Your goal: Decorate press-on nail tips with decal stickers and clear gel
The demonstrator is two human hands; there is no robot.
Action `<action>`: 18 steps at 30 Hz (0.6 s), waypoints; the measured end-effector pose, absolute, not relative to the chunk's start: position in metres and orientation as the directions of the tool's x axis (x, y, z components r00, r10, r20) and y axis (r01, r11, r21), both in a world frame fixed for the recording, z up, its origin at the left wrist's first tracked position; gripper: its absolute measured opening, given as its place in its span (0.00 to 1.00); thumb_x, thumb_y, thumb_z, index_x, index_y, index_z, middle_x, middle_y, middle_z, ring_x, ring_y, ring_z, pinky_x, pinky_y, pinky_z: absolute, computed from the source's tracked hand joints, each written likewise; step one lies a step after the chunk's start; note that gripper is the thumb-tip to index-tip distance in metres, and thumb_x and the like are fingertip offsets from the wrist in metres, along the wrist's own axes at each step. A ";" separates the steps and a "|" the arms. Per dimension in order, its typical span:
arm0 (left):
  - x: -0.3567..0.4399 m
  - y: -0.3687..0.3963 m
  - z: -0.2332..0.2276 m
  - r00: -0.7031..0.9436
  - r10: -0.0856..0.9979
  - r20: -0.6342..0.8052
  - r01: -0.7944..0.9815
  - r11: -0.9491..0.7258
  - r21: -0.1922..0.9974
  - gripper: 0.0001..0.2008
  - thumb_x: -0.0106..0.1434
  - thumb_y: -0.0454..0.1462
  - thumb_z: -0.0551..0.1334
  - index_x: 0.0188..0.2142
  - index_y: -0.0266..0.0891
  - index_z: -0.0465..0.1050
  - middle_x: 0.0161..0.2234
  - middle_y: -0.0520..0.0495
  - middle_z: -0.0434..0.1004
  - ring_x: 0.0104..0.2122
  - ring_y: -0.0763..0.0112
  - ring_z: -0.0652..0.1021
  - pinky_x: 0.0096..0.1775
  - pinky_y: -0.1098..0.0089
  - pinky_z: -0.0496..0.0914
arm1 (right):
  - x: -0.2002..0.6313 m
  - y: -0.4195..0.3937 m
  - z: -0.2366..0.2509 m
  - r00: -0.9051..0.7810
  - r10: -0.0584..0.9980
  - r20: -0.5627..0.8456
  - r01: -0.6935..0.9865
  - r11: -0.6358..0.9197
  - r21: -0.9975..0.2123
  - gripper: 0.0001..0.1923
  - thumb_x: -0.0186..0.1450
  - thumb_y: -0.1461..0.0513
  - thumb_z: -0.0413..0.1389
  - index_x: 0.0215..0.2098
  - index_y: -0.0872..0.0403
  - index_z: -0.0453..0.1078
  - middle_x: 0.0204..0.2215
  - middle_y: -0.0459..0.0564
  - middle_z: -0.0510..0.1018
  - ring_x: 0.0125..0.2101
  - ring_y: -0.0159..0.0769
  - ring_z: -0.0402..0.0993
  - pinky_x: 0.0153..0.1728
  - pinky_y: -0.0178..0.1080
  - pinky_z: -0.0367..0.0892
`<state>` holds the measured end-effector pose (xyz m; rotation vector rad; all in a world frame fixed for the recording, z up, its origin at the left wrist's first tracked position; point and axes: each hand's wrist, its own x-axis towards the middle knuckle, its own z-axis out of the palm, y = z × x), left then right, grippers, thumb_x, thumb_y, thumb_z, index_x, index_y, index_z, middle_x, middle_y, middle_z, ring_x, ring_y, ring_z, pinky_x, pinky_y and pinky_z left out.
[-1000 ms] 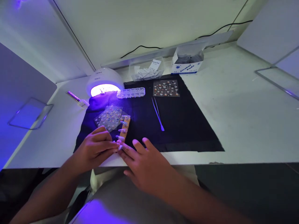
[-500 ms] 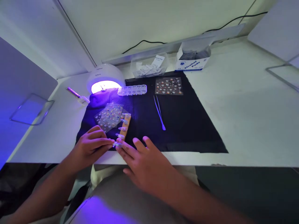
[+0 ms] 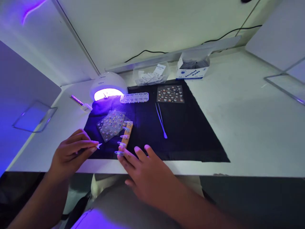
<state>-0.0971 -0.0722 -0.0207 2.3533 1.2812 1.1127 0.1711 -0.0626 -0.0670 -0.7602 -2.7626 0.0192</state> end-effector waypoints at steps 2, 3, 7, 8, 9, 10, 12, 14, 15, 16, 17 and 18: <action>-0.096 -0.070 -0.019 0.323 0.794 0.516 0.608 -0.592 0.529 0.10 0.65 0.26 0.65 0.43 0.40 0.78 0.29 0.50 0.74 0.31 0.70 0.71 0.31 0.70 0.67 | 0.173 -0.063 -0.065 -0.830 0.506 0.235 0.494 0.862 -0.112 0.29 0.69 0.50 0.55 0.65 0.51 0.65 0.65 0.50 0.71 0.51 0.50 0.70 0.52 0.55 0.60; -0.095 -0.068 -0.018 0.331 0.787 0.520 0.604 -0.600 0.524 0.10 0.65 0.26 0.65 0.43 0.40 0.78 0.28 0.50 0.74 0.31 0.71 0.71 0.31 0.70 0.67 | 0.176 -0.063 -0.063 -0.835 0.503 0.223 0.486 0.864 -0.127 0.28 0.69 0.50 0.54 0.64 0.51 0.65 0.65 0.50 0.70 0.51 0.50 0.70 0.52 0.55 0.61; -0.090 -0.053 -0.006 0.384 0.746 0.544 0.610 -0.648 0.457 0.09 0.66 0.26 0.64 0.41 0.39 0.77 0.29 0.50 0.75 0.30 0.71 0.72 0.31 0.70 0.68 | 0.199 -0.058 -0.050 -0.861 0.437 0.261 0.410 0.899 -0.153 0.24 0.71 0.49 0.51 0.59 0.51 0.71 0.63 0.46 0.74 0.51 0.47 0.72 0.52 0.51 0.63; -0.088 -0.046 -0.001 0.397 0.726 0.561 0.611 -0.666 0.428 0.08 0.66 0.26 0.64 0.41 0.39 0.77 0.29 0.50 0.76 0.30 0.71 0.72 0.32 0.70 0.68 | 0.209 -0.055 -0.047 -0.867 0.413 0.280 0.386 0.910 -0.151 0.22 0.72 0.50 0.51 0.58 0.50 0.72 0.61 0.44 0.76 0.51 0.45 0.72 0.52 0.49 0.64; -0.085 -0.037 0.005 0.408 0.706 0.579 0.614 -0.681 0.399 0.08 0.66 0.27 0.64 0.41 0.39 0.77 0.29 0.50 0.76 0.30 0.71 0.72 0.32 0.69 0.68 | 0.220 -0.052 -0.045 -0.865 0.411 0.288 0.383 0.911 -0.150 0.21 0.71 0.51 0.53 0.57 0.50 0.73 0.59 0.42 0.78 0.52 0.44 0.72 0.53 0.48 0.65; -0.082 -0.026 0.011 0.419 0.688 0.593 0.616 -0.695 0.371 0.07 0.66 0.28 0.64 0.40 0.39 0.77 0.29 0.50 0.76 0.30 0.71 0.73 0.32 0.69 0.68 | 0.232 -0.049 -0.044 -0.859 0.409 0.309 0.385 0.913 -0.139 0.20 0.70 0.52 0.54 0.56 0.50 0.74 0.57 0.42 0.79 0.52 0.44 0.72 0.53 0.48 0.65; -0.071 0.001 0.027 0.441 0.660 0.608 0.625 -0.712 0.320 0.05 0.68 0.31 0.63 0.39 0.39 0.78 0.29 0.50 0.77 0.30 0.70 0.74 0.33 0.68 0.68 | 0.257 -0.041 -0.044 -0.786 0.474 0.397 0.465 0.876 -0.126 0.17 0.68 0.56 0.58 0.53 0.51 0.75 0.50 0.46 0.84 0.50 0.46 0.73 0.52 0.48 0.67; -0.055 0.033 0.045 0.470 0.637 0.611 0.629 -0.727 0.275 0.05 0.69 0.35 0.63 0.38 0.39 0.79 0.29 0.48 0.78 0.31 0.69 0.75 0.33 0.67 0.69 | 0.282 -0.032 -0.048 -0.754 0.519 0.401 0.538 0.839 -0.074 0.22 0.66 0.56 0.59 0.57 0.52 0.73 0.48 0.48 0.84 0.49 0.46 0.74 0.48 0.47 0.71; -0.046 0.051 0.053 0.483 0.630 0.608 0.632 -0.732 0.255 0.06 0.69 0.36 0.63 0.38 0.39 0.79 0.29 0.48 0.78 0.32 0.68 0.75 0.35 0.66 0.70 | 0.294 -0.028 -0.050 -0.709 0.558 0.432 0.595 0.801 -0.058 0.20 0.65 0.57 0.60 0.56 0.51 0.74 0.46 0.48 0.85 0.48 0.46 0.75 0.46 0.46 0.73; -0.036 0.070 0.061 0.491 0.629 0.603 0.642 -0.729 0.237 0.06 0.69 0.37 0.63 0.38 0.39 0.80 0.29 0.48 0.78 0.32 0.67 0.75 0.36 0.65 0.71 | 0.303 -0.025 -0.051 -0.695 0.552 0.460 0.610 0.792 -0.028 0.20 0.65 0.57 0.60 0.54 0.51 0.75 0.44 0.49 0.85 0.46 0.46 0.76 0.43 0.45 0.75; -0.026 0.089 0.067 0.493 0.636 0.594 0.658 -0.719 0.223 0.06 0.68 0.37 0.64 0.37 0.39 0.80 0.28 0.49 0.78 0.33 0.67 0.76 0.38 0.64 0.72 | 0.311 -0.023 -0.053 -0.669 0.584 0.460 0.649 0.760 -0.021 0.18 0.64 0.57 0.60 0.52 0.50 0.76 0.43 0.49 0.85 0.46 0.47 0.76 0.41 0.45 0.76; -0.016 0.109 0.072 0.484 0.655 0.581 0.684 -0.697 0.216 0.06 0.68 0.37 0.64 0.38 0.39 0.80 0.29 0.49 0.78 0.34 0.66 0.77 0.39 0.63 0.73 | 0.317 -0.022 -0.054 -0.641 0.607 0.470 0.681 0.732 -0.015 0.17 0.64 0.58 0.59 0.51 0.49 0.76 0.43 0.49 0.85 0.45 0.48 0.77 0.40 0.45 0.77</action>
